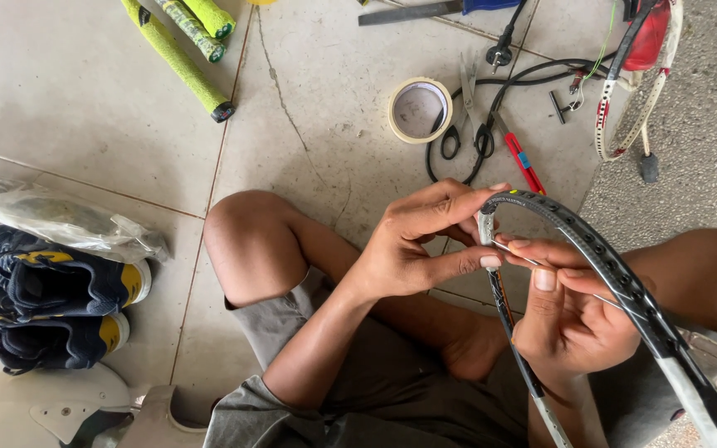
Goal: Repairing a badminton racket by manipulating grommets on the frame using a small tool while sitting on the floor.
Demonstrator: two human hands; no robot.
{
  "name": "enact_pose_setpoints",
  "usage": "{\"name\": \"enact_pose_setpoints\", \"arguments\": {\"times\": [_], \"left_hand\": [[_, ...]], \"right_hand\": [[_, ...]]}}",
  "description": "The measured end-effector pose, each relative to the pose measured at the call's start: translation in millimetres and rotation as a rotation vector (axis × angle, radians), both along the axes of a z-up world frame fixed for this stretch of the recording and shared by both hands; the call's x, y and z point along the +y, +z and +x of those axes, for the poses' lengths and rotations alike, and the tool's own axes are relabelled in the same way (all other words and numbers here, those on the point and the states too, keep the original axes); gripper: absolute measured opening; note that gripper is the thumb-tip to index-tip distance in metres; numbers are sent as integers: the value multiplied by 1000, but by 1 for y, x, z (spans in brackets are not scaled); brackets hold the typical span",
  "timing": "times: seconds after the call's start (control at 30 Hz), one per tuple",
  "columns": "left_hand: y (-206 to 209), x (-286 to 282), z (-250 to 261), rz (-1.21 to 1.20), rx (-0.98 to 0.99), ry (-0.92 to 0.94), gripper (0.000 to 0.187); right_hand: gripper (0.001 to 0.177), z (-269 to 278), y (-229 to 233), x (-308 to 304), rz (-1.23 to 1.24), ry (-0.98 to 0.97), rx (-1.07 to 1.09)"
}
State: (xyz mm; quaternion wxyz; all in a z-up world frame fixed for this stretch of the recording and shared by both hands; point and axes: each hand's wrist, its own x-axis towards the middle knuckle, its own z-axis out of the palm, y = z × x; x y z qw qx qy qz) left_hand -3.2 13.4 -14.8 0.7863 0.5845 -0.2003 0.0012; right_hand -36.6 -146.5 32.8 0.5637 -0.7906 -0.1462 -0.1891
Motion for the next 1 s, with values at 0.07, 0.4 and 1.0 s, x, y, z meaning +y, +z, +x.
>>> {"name": "enact_pose_setpoints", "arguments": {"times": [0.07, 0.4, 1.0], "left_hand": [[-2, -1, 0, -2, -8, 4, 60], [-7, -3, -1, -4, -39, 32, 61], [-3, 0, 0, 19, -15, 19, 59]], "right_hand": [[13, 2, 0, 0, -13, 2, -21], [16, 1, 3, 1, -4, -19, 27], [19, 5, 8, 6, -25, -7, 7]]}}
